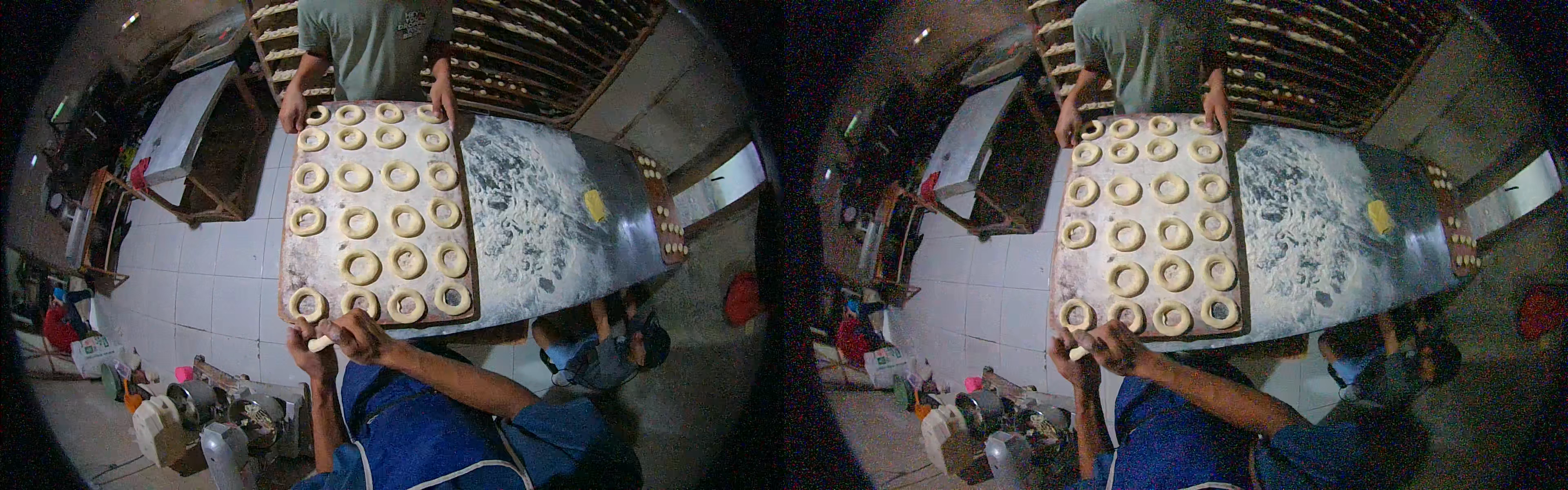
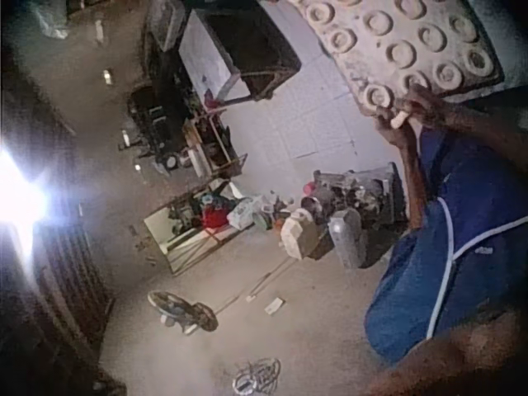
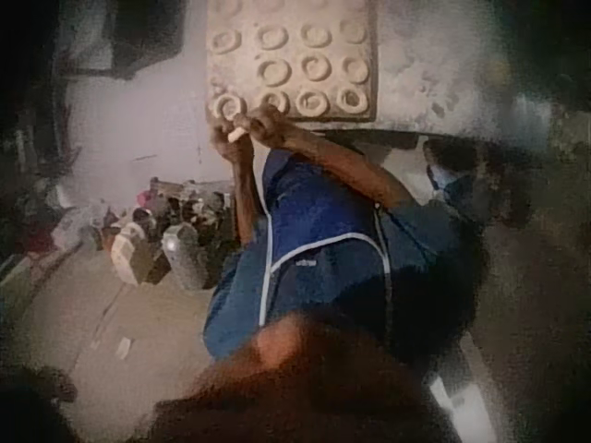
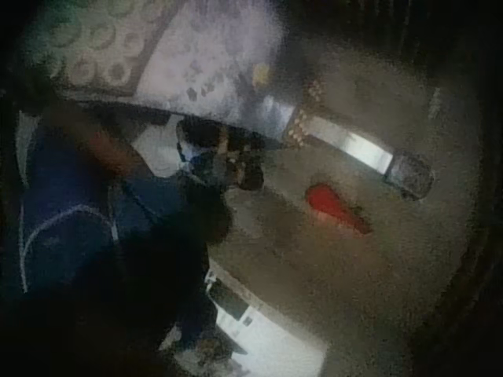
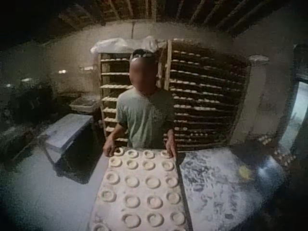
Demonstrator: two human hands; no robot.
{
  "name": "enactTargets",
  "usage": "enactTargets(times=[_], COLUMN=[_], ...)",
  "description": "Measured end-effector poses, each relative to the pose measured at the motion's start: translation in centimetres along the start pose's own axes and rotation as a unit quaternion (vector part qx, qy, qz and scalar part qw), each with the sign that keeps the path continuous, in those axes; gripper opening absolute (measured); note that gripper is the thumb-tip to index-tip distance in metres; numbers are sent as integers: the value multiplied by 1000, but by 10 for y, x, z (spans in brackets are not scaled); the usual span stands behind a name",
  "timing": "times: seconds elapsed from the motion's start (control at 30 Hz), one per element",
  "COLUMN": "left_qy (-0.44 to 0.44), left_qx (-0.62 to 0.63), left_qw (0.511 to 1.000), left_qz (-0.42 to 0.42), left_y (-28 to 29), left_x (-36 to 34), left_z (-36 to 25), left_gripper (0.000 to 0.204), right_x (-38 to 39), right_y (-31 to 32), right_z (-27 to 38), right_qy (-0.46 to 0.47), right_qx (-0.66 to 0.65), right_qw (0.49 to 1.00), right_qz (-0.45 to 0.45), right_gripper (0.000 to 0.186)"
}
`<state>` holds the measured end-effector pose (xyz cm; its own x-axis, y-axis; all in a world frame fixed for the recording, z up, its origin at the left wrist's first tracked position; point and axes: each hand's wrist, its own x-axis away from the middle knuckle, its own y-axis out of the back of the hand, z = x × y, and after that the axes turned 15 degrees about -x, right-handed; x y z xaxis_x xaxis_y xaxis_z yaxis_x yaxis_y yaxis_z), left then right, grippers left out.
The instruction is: The person shapes small dough balls into rings by hand and places them on a floured wooden board. Other workers are also shaping dough nearby in a shared bakery workspace.
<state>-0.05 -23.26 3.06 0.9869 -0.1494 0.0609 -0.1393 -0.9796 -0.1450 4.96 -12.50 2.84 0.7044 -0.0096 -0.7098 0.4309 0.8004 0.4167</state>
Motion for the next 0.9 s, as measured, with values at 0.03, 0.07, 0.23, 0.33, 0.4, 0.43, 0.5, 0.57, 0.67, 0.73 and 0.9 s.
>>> enactTargets(times=[0.03,0.07,0.23,0.33,0.4,0.43,0.5,0.57,0.67,0.73,0.9], left_qy=[-45,-94,27,-24,-67,-81,-122,-129,-67,-21,-68], left_qx=[-88,-173,151,-69,-197,-177,-158,-267,-175,-146,-488], left_qw=[995,980,988,997,978,981,980,955,982,989,869], left_qz=[21,33,-6,38,26,25,21,33,29,23,-39], left_y=[2,2,-3,2,-3,-4,-5,-18,4,9,-11], left_x=[-2,-3,-18,-26,-35,-40,-53,-55,-90,-112,-152], left_z=[-1,-4,8,7,-3,-8,-6,-27,6,-8,-16], left_gripper=[32,34,34,31,28,26,25,26,36,41,32], right_x=[-6,-9,-39,-54,-52,-55,-66,-74,-76,-108,-117], right_y=[4,4,12,24,19,17,16,17,11,22,21], right_z=[4,-1,4,0,-1,-5,-12,-16,-48,-40,-83], right_qy=[8,49,-156,-401,-275,-275,-306,-374,-341,-353,-370], right_qx=[50,88,-184,-191,-163,-178,-209,-237,-376,-286,60], right_qw=[999,994,964,874,941,939,925,896,861,889,924], right_qz=[7,37,108,198,112,104,81,46,28,51,74], right_gripper=[42,44,34,36,46,50,56,59,55,39,53])
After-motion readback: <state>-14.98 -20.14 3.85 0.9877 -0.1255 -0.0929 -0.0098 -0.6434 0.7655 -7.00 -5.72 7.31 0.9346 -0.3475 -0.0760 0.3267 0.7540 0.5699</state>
